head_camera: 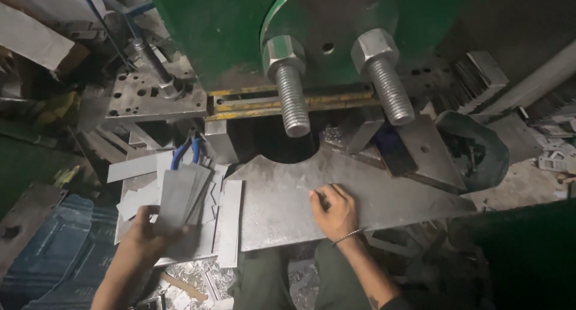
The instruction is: Organizing and stacking metal plates at a manual workstation in a hardware factory.
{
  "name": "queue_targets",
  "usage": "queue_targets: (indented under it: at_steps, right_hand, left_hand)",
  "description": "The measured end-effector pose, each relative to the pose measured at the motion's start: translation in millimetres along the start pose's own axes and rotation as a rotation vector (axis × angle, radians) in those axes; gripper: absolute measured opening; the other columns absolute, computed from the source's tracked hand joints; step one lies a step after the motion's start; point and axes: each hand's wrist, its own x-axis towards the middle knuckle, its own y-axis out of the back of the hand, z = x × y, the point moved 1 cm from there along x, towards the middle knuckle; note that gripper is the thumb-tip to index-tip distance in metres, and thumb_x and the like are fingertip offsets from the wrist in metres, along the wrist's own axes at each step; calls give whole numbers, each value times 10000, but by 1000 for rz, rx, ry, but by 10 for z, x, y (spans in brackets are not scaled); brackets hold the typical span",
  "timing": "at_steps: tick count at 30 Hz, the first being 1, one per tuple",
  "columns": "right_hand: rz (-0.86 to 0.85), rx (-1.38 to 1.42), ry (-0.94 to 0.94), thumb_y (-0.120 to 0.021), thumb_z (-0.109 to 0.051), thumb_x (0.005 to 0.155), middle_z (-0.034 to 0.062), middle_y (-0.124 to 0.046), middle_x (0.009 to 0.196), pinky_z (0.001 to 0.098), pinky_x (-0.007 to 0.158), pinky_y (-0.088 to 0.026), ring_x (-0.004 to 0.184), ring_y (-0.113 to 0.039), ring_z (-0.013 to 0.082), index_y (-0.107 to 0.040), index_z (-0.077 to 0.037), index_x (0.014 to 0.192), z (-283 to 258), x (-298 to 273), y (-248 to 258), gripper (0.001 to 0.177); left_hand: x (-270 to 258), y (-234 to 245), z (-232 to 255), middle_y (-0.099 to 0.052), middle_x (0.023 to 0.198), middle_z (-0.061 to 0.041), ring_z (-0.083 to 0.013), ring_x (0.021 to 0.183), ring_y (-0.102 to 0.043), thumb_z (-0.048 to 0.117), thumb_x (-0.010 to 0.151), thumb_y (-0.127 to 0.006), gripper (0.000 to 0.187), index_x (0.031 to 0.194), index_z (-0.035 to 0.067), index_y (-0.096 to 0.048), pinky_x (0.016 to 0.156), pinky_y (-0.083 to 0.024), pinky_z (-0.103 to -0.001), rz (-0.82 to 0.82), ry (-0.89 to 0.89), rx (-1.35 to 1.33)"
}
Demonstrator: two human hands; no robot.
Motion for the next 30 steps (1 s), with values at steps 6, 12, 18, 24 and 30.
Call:
queue_targets:
  at_steps: [6, 12, 18, 24, 30]
  right_hand:
    - [9, -8, 20, -719, -121, 824, 32, -637, 686, 325, 494, -450, 492, -525, 179, -652, -59, 779, -15, -6, 4, 102]
    - [17, -1, 39, -719, -120, 819, 15, -624, 677, 314, 495, -446, 502, -531, 169, -655, -68, 780, 28, -34, -21, 91]
    - [-2, 14, 32, -714, -133, 819, 6, -617, 655, 309, 501, -431, 510, -513, 168, -657, -74, 765, 34, -52, -16, 98]
    - [-311, 625, -490, -733, -190, 899, 64, -776, 930, 248, 742, -668, 825, -770, 134, -700, -74, 1210, -201, -345, -304, 334]
    - [-420, 591, -825, -847, -373, 721, 93, -715, 1148, 308, 774, -598, 935, -729, 211, -514, -152, 1408, -704, -382, -357, 794]
  left_hand:
    - [-438, 24, 519, -421, 1558, -279, -477, 1318, -584, -76, 894, -598, 803, 1609, 107, -283, 1151, -472, -548, -113, 477, -585]
    - [-495, -97, 323, -376, 1594, -287, -418, 1492, -399, 184, 903, -660, 735, 1556, 18, -364, 1272, -273, -539, -18, 565, -527]
    - [-639, -305, 51, -370, 1609, -297, -402, 1530, -345, 21, 937, -527, 699, 1573, -2, -237, 1290, -145, -597, -8, 510, -683]
    - [-647, -1077, -216, -656, 1360, -295, -413, 1190, -691, 45, 777, -721, 802, 1521, 16, -424, 1079, -522, -523, -45, 175, -665]
    - [-748, -2017, -400, -628, 1185, -122, -314, 1073, -720, -10, 761, -670, 627, 1353, 79, -485, 956, -617, -444, 123, -563, -8]
